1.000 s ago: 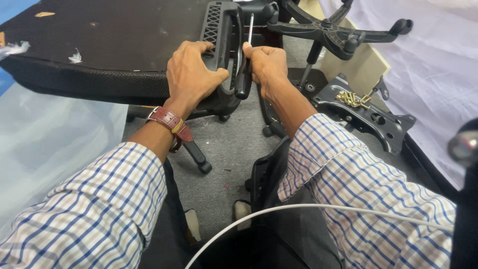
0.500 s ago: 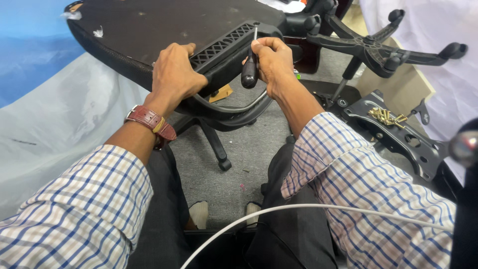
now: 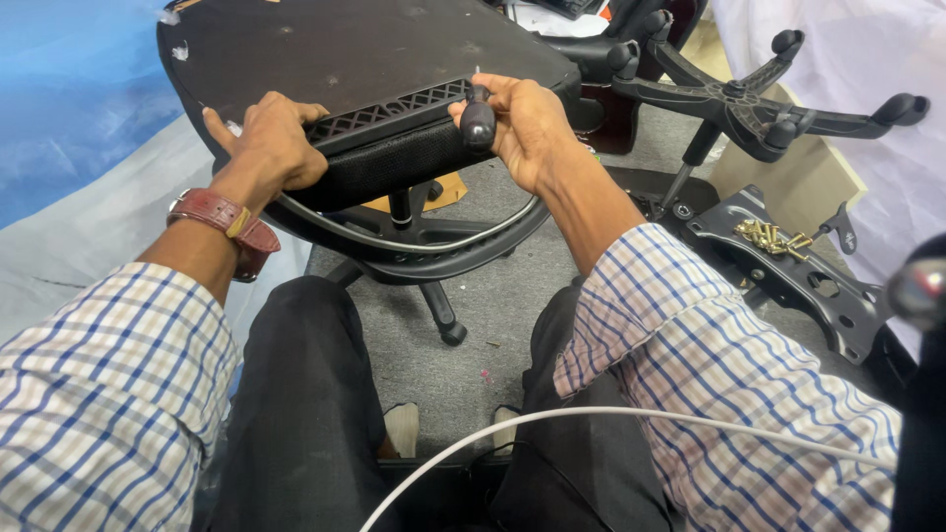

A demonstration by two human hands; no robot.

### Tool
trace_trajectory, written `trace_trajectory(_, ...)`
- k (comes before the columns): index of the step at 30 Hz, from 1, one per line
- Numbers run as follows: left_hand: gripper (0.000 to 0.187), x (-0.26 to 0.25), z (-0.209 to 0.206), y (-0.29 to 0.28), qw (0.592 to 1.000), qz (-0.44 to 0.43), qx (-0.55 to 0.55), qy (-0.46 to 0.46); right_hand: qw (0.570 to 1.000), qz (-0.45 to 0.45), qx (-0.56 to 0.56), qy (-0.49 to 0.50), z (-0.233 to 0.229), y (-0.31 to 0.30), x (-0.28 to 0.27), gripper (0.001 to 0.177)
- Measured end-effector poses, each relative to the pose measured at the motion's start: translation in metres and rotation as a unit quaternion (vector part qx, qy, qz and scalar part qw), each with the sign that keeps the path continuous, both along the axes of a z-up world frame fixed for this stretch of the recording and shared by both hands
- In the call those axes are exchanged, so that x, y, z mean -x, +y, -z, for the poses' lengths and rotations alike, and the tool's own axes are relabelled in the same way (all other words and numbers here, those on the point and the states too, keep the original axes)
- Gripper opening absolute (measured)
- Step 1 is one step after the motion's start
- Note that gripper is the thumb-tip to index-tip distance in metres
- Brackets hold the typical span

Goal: The person assembles an office chair by attaching the seat base to the seat pan using a screwdriver and screws. They align the components, insert screws, and tighten them to secure the parts together.

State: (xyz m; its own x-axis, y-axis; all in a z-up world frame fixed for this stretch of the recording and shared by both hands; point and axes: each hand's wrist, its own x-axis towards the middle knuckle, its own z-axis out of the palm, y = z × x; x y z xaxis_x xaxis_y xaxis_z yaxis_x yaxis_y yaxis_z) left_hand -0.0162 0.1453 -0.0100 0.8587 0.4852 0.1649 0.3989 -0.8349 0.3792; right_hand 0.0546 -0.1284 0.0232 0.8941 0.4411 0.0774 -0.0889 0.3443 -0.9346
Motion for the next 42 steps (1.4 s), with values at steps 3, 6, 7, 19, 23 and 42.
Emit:
trace_trajectory(3,0.075,0.004,0.003,0.013,0.999,0.014,-0.024,-0.038,1.0,-0.013,-0.015,0.013,-0.001,0.005,0.002,0.049)
trace_trajectory(6,0.069,0.007,0.005,0.024,0.998,0.026,-0.021,-0.052,0.999,-0.019,-0.031,0.035,0.001,0.013,0.003,0.049)
trace_trajectory(7,0.073,0.008,0.002,0.03,0.999,0.028,-0.019,-0.032,0.998,-0.022,-0.036,0.042,0.002,0.015,0.002,0.05)
trace_trajectory(19,0.072,0.034,0.006,0.063,0.991,0.11,-0.055,-0.053,0.994,-0.087,-0.061,0.005,0.005,0.017,0.01,0.044)
trace_trajectory(23,0.067,0.029,0.012,0.077,0.986,0.099,-0.103,-0.089,0.999,0.012,0.012,-0.033,0.0,0.011,0.013,0.03)
trace_trajectory(42,0.051,-0.031,-0.036,-0.062,0.891,0.364,0.234,-0.137,0.867,0.123,0.351,-0.33,-0.047,0.007,0.002,0.05)
